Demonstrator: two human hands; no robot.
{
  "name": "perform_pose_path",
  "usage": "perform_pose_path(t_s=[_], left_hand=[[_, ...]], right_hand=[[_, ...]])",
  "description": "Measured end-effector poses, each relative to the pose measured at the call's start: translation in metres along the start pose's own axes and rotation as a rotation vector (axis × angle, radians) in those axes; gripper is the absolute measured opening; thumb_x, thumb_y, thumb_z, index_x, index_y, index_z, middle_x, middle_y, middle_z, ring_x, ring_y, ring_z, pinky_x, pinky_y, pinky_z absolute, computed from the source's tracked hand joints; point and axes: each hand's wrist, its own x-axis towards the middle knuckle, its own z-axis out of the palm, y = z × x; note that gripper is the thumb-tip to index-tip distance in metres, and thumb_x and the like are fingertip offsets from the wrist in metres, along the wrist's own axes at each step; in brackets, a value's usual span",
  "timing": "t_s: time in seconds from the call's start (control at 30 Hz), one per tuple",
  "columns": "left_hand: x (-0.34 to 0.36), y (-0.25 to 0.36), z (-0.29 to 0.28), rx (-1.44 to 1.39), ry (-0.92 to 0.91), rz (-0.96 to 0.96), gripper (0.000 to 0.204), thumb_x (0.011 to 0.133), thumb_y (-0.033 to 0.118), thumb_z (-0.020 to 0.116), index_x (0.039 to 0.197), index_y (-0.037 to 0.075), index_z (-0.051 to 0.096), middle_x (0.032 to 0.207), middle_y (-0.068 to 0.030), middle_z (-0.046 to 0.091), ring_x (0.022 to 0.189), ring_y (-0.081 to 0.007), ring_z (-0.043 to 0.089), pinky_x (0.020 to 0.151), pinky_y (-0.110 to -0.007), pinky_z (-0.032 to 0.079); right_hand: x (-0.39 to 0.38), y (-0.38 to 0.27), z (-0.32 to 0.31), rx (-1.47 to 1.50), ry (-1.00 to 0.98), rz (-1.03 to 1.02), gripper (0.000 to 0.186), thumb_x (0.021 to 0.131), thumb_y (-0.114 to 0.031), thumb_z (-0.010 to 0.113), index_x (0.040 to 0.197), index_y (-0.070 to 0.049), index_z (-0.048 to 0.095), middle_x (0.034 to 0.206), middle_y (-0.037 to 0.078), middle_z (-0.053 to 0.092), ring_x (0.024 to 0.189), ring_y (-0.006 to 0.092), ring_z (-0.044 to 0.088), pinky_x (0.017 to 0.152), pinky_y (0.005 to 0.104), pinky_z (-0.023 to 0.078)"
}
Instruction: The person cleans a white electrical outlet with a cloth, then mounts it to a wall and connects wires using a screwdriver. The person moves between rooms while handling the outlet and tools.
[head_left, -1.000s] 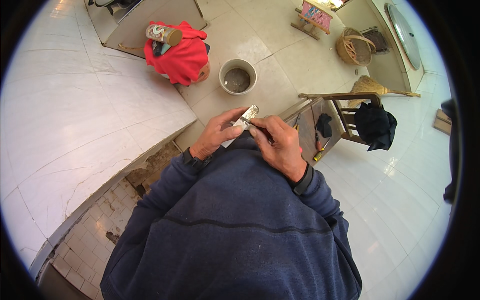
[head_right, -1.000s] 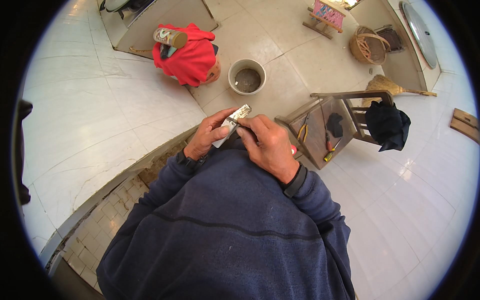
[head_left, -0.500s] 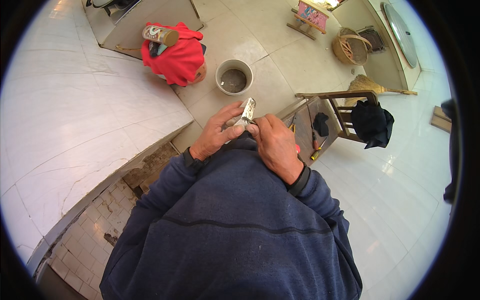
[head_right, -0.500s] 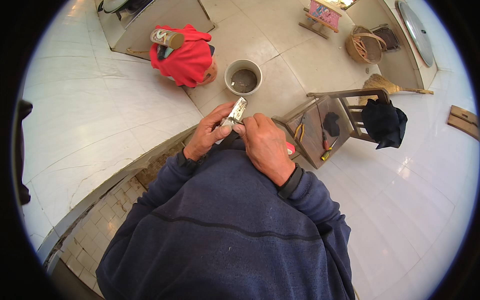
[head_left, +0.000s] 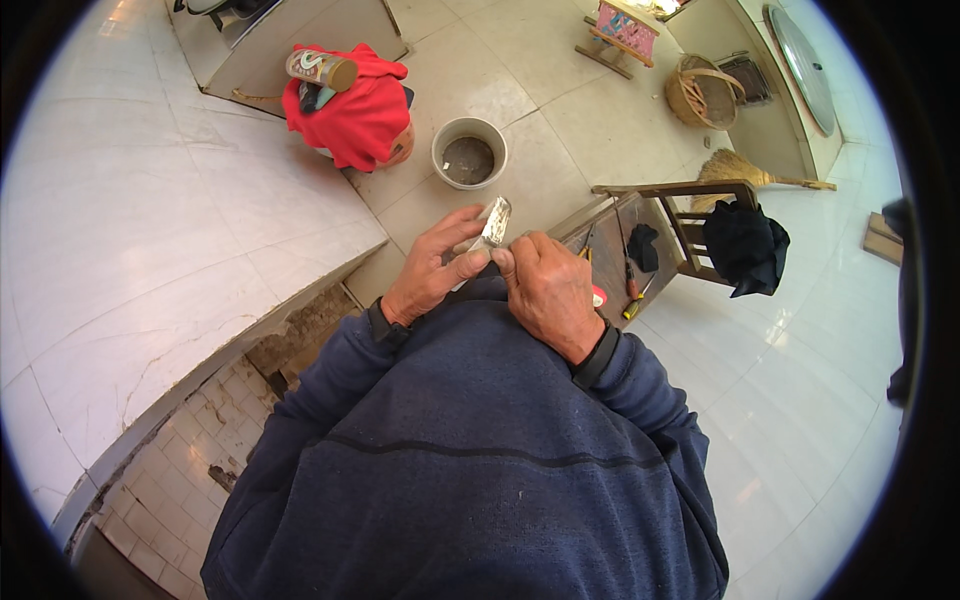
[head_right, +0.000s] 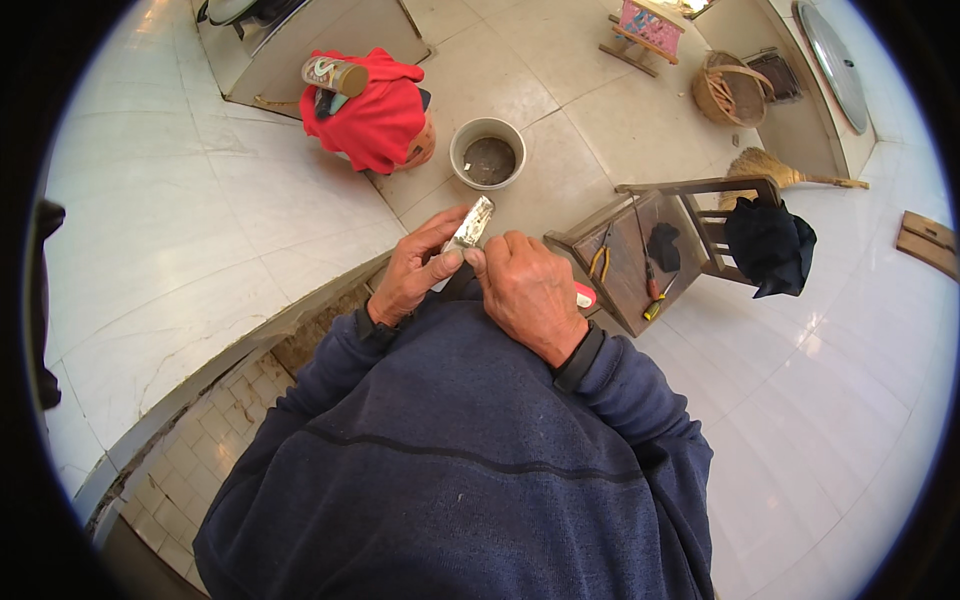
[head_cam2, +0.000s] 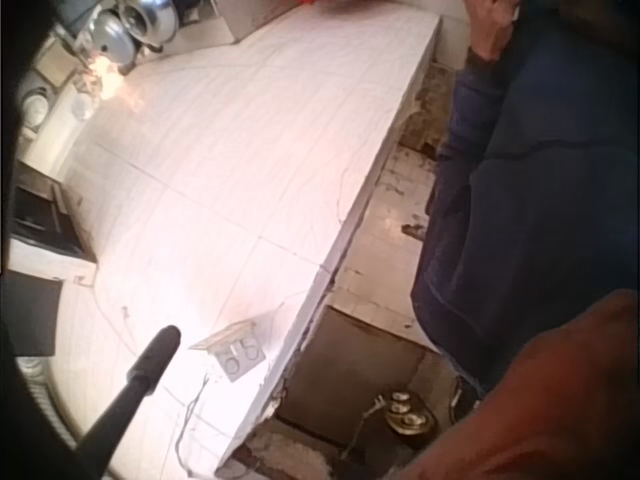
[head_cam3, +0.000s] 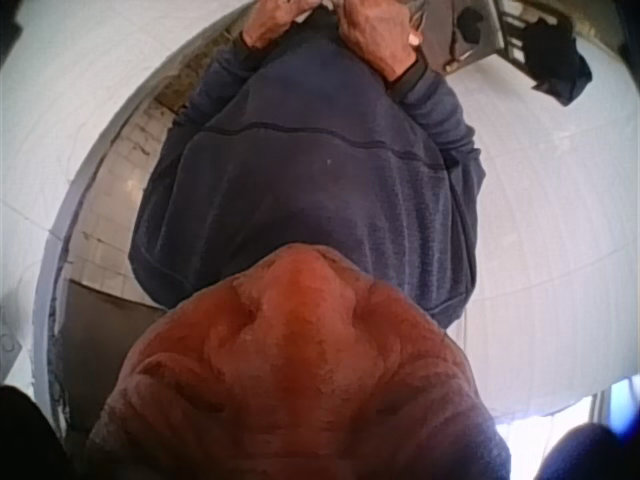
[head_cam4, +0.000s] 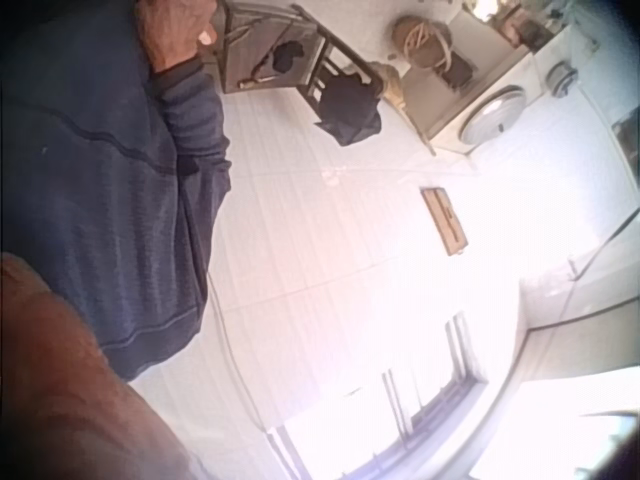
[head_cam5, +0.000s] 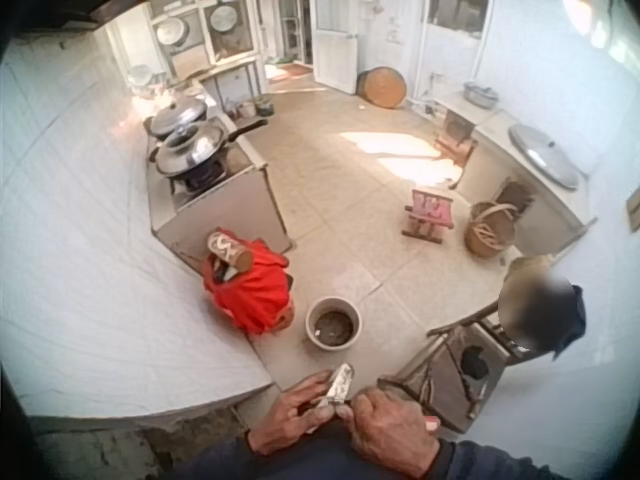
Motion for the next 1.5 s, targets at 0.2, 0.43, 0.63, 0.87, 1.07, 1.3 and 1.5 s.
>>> perform_pose_path(t_s=[0.2, 0.43, 0.63, 0.87, 1.07, 1.3, 1.5], left_hand=[[0.000, -0.002, -0.003, 0.028, 0.034, 0.076, 0.070, 0.096, 0.041, 0.074, 0.147, -0.003, 0.054, 0.158, -0.0202, 0.041, 0.146, -0.0302, 0.042, 0.118, -0.041, 0.036], [0.004, -0.001, -0.006, -0.001, 0.042, 0.093, 0.081, 0.089, 0.035, 0.082, 0.150, -0.004, 0.047, 0.160, -0.0196, 0.037, 0.148, -0.0296, 0.038, 0.120, -0.043, 0.034], [0.009, 0.003, -0.001, 0.119, 0.185, 0.110, 0.111, 0.074, 0.025, 0.093, 0.161, 0.004, 0.027, 0.154, -0.0186, 0.041, 0.145, -0.0295, 0.041, 0.109, -0.043, 0.048], [0.015, 0.008, 0.005, 0.522, 0.332, 0.151, 0.110, 0.067, 0.016, 0.092, 0.158, 0.006, 0.032, 0.144, -0.0153, 0.044, 0.134, -0.0302, 0.049, 0.102, -0.044, 0.053], [0.016, 0.006, 0.006, 0.645, 0.331, 0.229, 0.103, 0.067, 0.016, 0.094, 0.152, 0.005, 0.036, 0.145, -0.0118, 0.041, 0.135, -0.0252, 0.049, 0.100, -0.040, 0.055], [0.013, 0.005, 0.007, 0.628, 0.386, 0.240, 0.103, 0.067, 0.014, 0.092, 0.152, 0.005, 0.035, 0.146, -0.0133, 0.041, 0.134, -0.0270, 0.050, 0.100, -0.041, 0.054], [0.021, 0.007, 0.004, 0.594, 0.421, 0.297, 0.100, 0.066, 0.010, 0.089, 0.151, 0.007, 0.036, 0.150, -0.0149, 0.044, 0.137, -0.0328, 0.048, 0.106, -0.042, 0.048]], right_hand=[[0.001, 0.008, -0.005, 0.288, 0.054, 0.106, 0.029, 0.105, -0.026, 0.060, 0.091, -0.001, 0.061, 0.081, 0.019, 0.061, 0.070, 0.0394, 0.062, 0.062, 0.0480, 0.049], [0.006, 0.020, -0.019, 0.471, -0.055, 0.100, 0.022, 0.106, -0.019, 0.058, 0.102, 0.001, 0.064, 0.085, 0.021, 0.064, 0.074, 0.0436, 0.063, 0.067, 0.0488, 0.050], [0.007, 0.023, -0.025, 0.499, -0.261, 0.262, 0.015, 0.101, -0.014, 0.063, 0.108, -0.001, 0.067, 0.088, 0.021, 0.067, 0.076, 0.0418, 0.066, 0.066, 0.0477, 0.051], [0.004, 0.018, -0.018, 0.419, -0.093, 0.082, 0.013, 0.098, -0.012, 0.067, 0.106, -0.002, 0.070, 0.086, 0.016, 0.064, 0.071, 0.0378, 0.065, 0.062, 0.0453, 0.051], [0.000, 0.026, -0.010, 0.292, -0.062, 0.081, 0.014, 0.096, -0.009, 0.067, 0.107, -0.003, 0.071, 0.083, 0.015, 0.063, 0.070, 0.0366, 0.065, 0.061, 0.0442, 0.051], [0.003, 0.045, -0.008, 0.324, -0.080, 0.192, 0.020, 0.097, -0.012, 0.065, 0.113, -0.004, 0.074, 0.084, 0.016, 0.066, 0.072, 0.0384, 0.066, 0.064, 0.0472, 0.051], [0.006, 0.034, -0.023, 0.578, -0.194, 0.240, 0.027, 0.098, -0.014, 0.066, 0.122, -0.003, 0.072, 0.074, 0.020, 0.064, 0.063, 0.0364, 0.062, 0.061, 0.0443, 0.048]])
